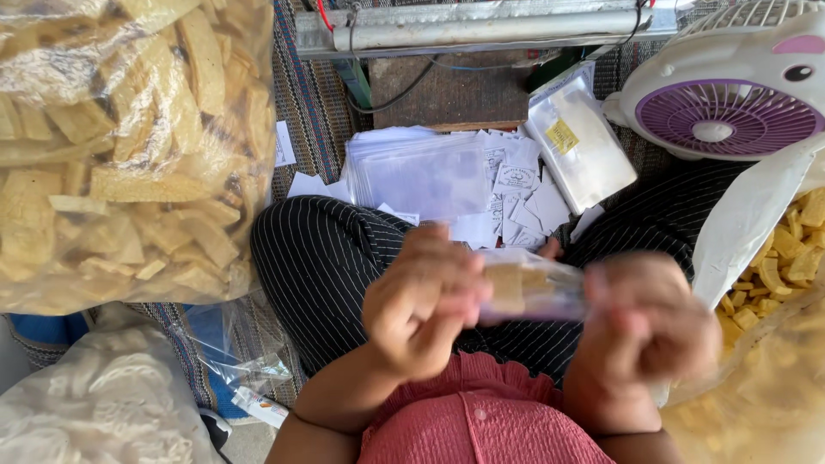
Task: The person fills plastic bags with yellow chips by hand, inserts small paper labels into the bags, and uses a manual heat sealer to seal the bags shut.
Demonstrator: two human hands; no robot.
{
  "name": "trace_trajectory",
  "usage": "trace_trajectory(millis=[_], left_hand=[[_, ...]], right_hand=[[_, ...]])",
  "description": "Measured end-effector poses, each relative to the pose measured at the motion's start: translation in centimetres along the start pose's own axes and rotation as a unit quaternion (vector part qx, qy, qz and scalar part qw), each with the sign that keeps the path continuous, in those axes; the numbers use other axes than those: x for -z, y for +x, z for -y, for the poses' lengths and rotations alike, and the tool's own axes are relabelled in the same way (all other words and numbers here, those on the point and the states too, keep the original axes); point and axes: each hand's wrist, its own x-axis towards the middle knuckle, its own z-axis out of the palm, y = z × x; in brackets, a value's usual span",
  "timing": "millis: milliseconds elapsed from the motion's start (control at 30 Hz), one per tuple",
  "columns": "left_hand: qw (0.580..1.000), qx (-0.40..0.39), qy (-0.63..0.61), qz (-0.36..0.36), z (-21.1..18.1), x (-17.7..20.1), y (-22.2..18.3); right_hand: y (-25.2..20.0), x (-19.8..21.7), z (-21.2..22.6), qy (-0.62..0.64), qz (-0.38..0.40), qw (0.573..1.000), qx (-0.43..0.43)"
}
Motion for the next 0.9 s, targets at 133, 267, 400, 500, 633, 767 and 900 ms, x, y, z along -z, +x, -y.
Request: trace_trajectory(millis=[133,267,400,500,633,767,900], left_hand=[[0.997,0.065,0.014,-0.039,4.5,-0.7,0.0],[0.990,0.128,0.055,-0.013,4.7,-0.2,0.6],[0.980,0.157,0.106,0.061,6.6,1.3,0.3],[0.975,0.201,0.048,0.078,6.3,2.1,1.0],[0.982,0.181,0.020,0.047,7.8,1.4,0.0],[0.988,0.033,0.152,0.022,9.1,1.5,-0.3],[0.950,0.003,0.304,0.071,9.2,3.3,1.2]], right_hand=[[-0.7,-3.9,-4.0,0.011,-0.020,1.000,-0.020],[-1.4,-4.5,-4.7,-0.019,0.031,0.991,-0.126],[-1.1,-3.9,-5.6,-0.041,0.104,0.970,-0.215],[0.3,-3.7,-4.6,0.005,0.117,0.923,-0.367],[-0.7,-3.6,-6.2,0.068,0.114,0.913,-0.387],[0.0,-3.5,-6.5,-0.044,0.188,0.934,-0.300],[0.7,-3.6,-7.3,-0.111,0.217,0.941,-0.235]])
